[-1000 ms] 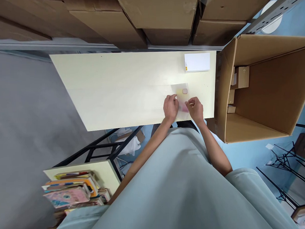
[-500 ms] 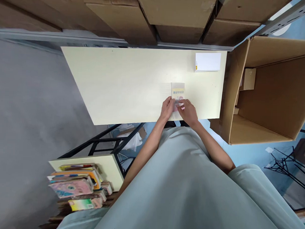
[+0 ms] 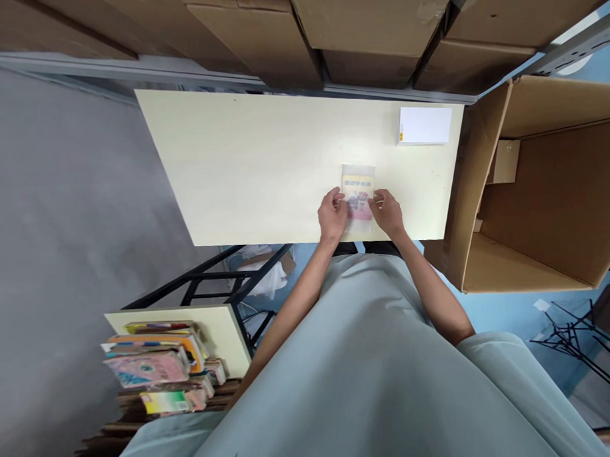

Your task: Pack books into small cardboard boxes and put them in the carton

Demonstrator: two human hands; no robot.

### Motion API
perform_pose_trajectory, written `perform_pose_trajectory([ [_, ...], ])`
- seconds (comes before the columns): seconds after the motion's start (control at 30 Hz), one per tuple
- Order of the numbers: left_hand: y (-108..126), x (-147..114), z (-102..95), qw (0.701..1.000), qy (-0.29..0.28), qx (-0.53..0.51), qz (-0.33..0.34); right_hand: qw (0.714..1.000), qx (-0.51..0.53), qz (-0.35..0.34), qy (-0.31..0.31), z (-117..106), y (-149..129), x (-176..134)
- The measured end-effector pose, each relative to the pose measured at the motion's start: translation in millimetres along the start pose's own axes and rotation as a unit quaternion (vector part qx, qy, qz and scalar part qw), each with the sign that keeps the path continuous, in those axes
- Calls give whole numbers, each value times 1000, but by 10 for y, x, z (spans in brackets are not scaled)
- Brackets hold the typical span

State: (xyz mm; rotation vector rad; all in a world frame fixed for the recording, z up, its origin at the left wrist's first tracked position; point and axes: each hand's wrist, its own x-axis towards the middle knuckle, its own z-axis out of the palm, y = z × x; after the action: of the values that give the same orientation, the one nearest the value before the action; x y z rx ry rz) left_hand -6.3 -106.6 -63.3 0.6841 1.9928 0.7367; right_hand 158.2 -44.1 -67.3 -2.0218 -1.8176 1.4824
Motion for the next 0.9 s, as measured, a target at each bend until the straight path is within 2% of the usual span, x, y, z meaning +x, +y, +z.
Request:
perform_pose_trajectory([
  [0.17, 0, 36, -10, 999, -8, -19, -45, 999, 11, 14, 30, 81, 3, 39],
  [0.4, -71, 101, -137, 992, -90, -78, -42, 998, 30, 40, 25, 1, -83, -36],
  [0.6, -68, 203, -460, 977, -193, -86, -23, 997, 21, -6, 80, 116, -477, -336],
  [0.77, -31, 181, -830, 974, -201, -105, 2, 997, -5, -24, 79, 427, -932, -570],
  [0.9, -131, 221, -1101, 970, -202, -137, -1, 998, -6, -30, 62, 648, -1130, -629],
])
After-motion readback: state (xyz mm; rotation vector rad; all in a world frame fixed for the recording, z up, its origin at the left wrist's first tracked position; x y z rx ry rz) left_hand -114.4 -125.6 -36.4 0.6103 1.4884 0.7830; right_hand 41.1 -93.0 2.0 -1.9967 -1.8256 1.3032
